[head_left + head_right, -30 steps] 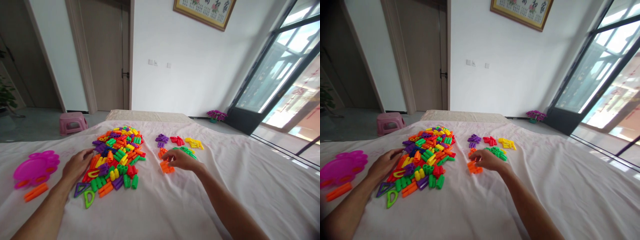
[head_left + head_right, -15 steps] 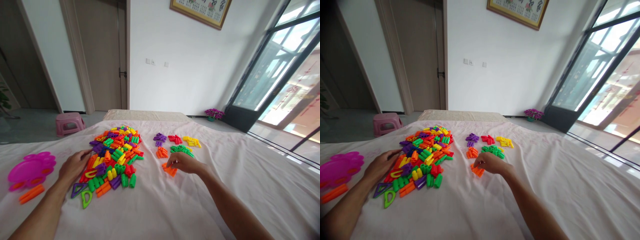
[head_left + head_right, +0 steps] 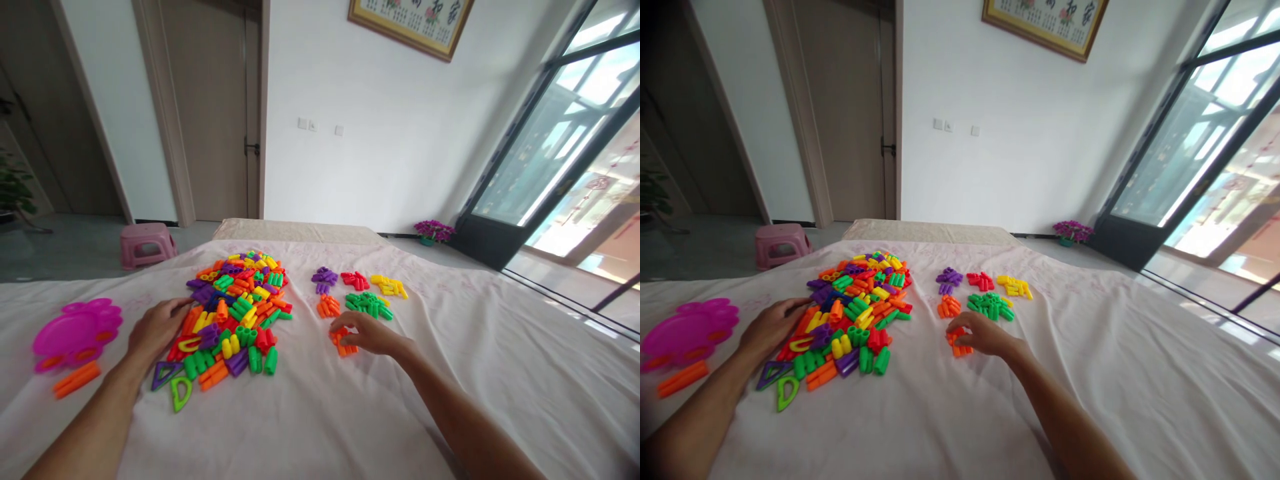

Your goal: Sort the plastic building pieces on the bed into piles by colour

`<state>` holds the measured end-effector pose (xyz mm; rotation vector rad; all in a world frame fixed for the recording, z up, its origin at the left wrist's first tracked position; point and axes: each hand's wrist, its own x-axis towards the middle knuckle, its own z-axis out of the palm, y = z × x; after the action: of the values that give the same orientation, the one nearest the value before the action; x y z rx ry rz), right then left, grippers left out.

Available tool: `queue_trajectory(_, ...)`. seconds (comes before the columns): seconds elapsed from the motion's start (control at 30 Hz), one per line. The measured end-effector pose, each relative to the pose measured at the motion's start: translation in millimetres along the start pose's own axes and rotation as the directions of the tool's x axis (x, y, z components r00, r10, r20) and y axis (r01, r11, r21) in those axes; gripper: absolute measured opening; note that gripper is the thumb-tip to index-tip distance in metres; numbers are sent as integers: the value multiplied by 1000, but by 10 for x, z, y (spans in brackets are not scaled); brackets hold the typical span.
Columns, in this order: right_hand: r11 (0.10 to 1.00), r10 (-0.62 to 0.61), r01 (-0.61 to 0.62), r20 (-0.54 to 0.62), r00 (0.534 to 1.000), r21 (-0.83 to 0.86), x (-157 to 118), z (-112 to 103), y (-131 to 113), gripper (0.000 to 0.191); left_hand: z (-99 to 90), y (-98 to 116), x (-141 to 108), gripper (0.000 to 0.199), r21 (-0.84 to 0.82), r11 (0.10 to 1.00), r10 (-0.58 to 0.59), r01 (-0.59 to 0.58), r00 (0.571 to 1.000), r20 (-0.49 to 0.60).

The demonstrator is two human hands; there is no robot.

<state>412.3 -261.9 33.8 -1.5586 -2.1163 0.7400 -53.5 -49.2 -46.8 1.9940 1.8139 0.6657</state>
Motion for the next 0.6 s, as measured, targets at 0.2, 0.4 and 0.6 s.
queue_trajectory(0.2,998,35,-44,-193,981,-42,347,53,-236,25,-2,33,-16,57,9,1000,-10,10,1000,-22)
queue_trajectory(0.4,955,86,-153,-256,963,-254,1097,511,-585,36,25,0,7,54,-9,1000,8,-9,999,-52)
queue_trajectory(0.6,923,129,-201,-229,965,-328,1410,726,-667,29,62,-73,44,53,23,999,41,-39,997,-68)
